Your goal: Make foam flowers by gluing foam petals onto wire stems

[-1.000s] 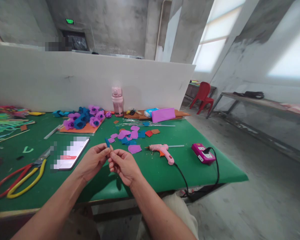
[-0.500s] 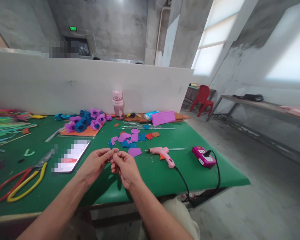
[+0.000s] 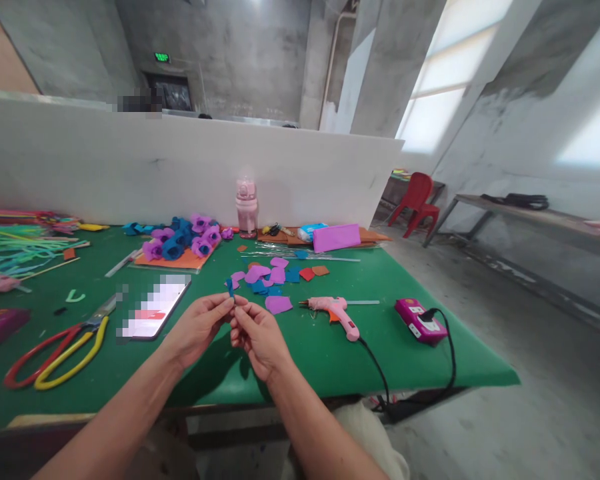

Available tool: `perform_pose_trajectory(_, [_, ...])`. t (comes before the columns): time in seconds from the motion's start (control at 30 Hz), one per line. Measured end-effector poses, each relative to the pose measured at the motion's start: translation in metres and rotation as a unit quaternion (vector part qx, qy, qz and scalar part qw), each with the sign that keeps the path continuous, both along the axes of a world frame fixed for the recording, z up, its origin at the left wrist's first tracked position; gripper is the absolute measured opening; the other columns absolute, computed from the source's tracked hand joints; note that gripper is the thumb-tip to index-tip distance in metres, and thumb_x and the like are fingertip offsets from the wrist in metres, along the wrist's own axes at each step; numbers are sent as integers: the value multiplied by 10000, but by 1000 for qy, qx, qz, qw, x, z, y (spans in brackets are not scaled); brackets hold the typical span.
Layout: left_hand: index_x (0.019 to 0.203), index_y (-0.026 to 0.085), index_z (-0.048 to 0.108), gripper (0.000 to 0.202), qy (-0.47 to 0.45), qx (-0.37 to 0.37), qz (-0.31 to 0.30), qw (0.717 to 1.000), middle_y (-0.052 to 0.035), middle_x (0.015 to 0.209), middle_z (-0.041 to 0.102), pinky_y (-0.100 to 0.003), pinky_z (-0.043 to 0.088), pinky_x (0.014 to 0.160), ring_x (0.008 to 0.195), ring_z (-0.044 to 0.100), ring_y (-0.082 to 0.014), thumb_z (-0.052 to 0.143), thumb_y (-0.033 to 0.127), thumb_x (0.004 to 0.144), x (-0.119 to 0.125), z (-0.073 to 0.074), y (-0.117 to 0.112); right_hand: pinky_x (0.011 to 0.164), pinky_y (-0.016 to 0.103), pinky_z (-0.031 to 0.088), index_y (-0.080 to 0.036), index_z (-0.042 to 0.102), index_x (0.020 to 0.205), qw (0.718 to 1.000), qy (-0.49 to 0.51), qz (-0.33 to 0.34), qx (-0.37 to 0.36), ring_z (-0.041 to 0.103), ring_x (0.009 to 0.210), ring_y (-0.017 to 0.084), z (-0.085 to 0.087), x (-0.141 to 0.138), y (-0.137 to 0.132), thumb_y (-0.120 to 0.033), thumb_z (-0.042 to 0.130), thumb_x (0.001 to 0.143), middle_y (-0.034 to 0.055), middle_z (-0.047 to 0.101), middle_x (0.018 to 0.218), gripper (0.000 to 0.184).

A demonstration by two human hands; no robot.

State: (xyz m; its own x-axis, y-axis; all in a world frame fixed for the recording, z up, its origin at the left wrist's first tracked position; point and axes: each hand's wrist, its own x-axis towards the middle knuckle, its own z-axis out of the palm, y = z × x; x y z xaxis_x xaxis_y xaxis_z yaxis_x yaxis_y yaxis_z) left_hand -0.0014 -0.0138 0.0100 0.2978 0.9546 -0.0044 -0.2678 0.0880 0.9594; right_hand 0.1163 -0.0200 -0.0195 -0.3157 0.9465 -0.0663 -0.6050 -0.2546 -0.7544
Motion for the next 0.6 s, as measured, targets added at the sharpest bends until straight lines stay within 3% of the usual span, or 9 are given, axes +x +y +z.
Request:
perform_pose_trajectory(0.23, [785, 122, 644, 235, -39, -19, -29, 999, 4, 544, 535, -257, 433, 439, 451, 509, -115, 607, 348, 732, -2, -3, 2, 415, 127, 388, -150, 573, 767, 1000, -11, 12, 8, 462, 448, 25, 3, 0, -2, -339, 692, 676, -47, 534, 586, 241])
perform_pose_trajectory(0.3, [769, 122, 651, 220, -47, -23, -6, 999, 8, 550, 533, -240, 423, 483, 483, 497, -100, 631, 334, 716, -5, -4, 4, 421, 136, 396, -151, 565, 751, 999, -32, 3, 6, 475, 460, 30, 2, 1, -1, -369, 681, 680, -37, 548, 623, 257])
perform_pose_trajectory(0.47, [504, 140, 575, 239, -13, 22, 96, 995, 11, 553, 517, -219, 386, 658, 680, 513, -116, 702, 287, 643, -8, -3, 8, 441, 153, 402, -163, 573, 790, 992, -103, -72, -7, 509, 510, 48, -1, 7, 5, -408, 682, 654, -18, 580, 710, 301])
perform_pose_trajectory(0.6, [510, 154, 552, 242, 38, 46, 113, 992, 27, 554, 509, -228, 363, 656, 656, 493, -113, 705, 294, 634, -7, -4, 6, 469, 168, 409, -163, 583, 785, 983, -149, -100, 32, 509, 538, 63, 1, 12, 6, -395, 662, 675, -2, 587, 717, 269])
